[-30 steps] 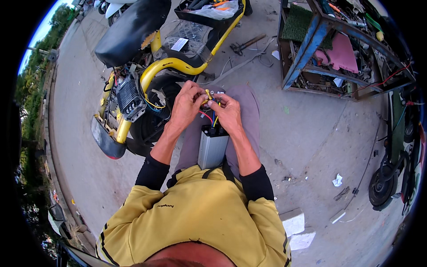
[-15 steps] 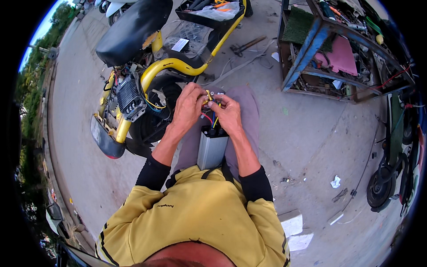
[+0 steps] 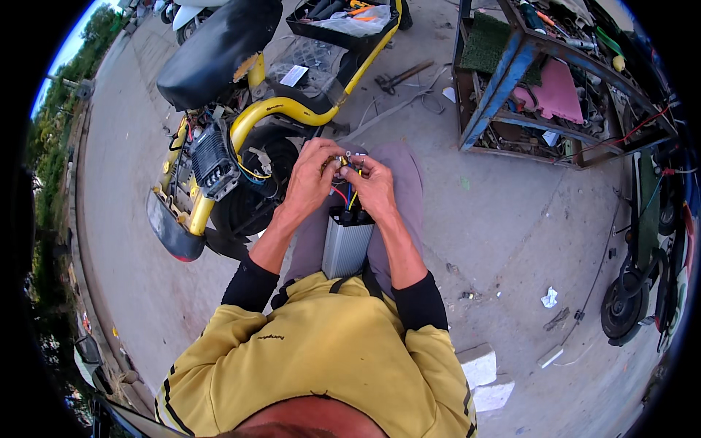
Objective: The person sits on the ground and connects multiple colored wires to a yellow terminal block. They then use a screwdriver to tighten the terminals and secure the connections on the scooter's electrical system.
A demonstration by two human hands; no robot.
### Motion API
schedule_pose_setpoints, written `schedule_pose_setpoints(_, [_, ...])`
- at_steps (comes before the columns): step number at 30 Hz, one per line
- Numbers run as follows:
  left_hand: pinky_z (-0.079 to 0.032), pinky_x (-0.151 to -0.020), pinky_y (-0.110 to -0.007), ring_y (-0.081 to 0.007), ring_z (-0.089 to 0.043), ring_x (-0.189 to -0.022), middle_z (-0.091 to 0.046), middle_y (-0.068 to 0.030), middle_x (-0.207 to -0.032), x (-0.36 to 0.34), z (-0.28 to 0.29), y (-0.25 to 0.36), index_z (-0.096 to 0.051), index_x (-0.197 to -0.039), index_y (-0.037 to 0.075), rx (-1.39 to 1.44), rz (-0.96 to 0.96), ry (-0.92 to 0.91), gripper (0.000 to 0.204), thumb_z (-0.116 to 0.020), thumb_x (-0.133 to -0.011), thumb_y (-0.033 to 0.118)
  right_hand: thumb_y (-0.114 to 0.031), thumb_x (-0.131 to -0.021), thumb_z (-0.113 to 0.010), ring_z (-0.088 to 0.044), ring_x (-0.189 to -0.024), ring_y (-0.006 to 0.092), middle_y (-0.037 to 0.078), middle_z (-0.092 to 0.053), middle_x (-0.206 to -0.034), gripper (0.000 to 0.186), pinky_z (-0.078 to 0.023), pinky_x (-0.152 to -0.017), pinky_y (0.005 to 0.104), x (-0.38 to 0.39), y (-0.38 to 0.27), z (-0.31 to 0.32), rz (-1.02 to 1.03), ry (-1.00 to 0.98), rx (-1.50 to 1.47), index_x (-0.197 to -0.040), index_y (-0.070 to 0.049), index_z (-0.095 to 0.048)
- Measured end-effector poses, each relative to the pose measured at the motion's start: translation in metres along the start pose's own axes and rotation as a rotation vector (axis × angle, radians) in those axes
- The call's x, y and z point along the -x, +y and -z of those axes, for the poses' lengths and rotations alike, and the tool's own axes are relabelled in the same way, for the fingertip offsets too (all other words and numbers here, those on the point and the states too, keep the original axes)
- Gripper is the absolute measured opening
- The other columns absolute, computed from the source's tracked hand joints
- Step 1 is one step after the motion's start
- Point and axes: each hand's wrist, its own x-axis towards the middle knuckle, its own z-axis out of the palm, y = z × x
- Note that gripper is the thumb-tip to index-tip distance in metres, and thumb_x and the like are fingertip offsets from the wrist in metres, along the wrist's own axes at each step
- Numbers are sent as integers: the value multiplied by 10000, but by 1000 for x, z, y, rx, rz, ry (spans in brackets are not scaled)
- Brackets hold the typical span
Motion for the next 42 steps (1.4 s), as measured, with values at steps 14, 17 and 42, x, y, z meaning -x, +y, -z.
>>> schedule_pose_setpoints(14, [-497, -880, -430, -357, -587, -1019, -598, -149, -1070, 2, 0, -2, -690, -1011, -27, -104, 18, 28, 159, -702, -853, -28, -96, -924, -784, -517, -614, 29, -13, -735, -832, 288, -413, -527, 228, 7, -9, 5, -55, -14, 49, -1195, -5, -747])
schedule_pose_setpoints(17, [-497, -885, -429, -355, -587, -1029, -598, -145, -1071, 4, 2, -8, -694, -1019, -23, -169, 0, -12, 161, -694, -859, -31, -102, -926, -788, -512, -599, 26, -19, -714, -808, 303, -392, -495, 228, 8, -14, 2, -84, -40, 40, -1209, -5, -744])
schedule_pose_setpoints(42, [-604, -862, -315, -169, -720, -982, -702, -117, -1171, 45, 16, -32, -588, -1397, -23, 728, 762, -29, 348, -545, -1085, 126, -209, -1018, -714, -492, -680, 51, -38, -577, -766, 331, -395, -595, 230, 17, -7, -5, -6, 37, 151, -1287, -17, -731])
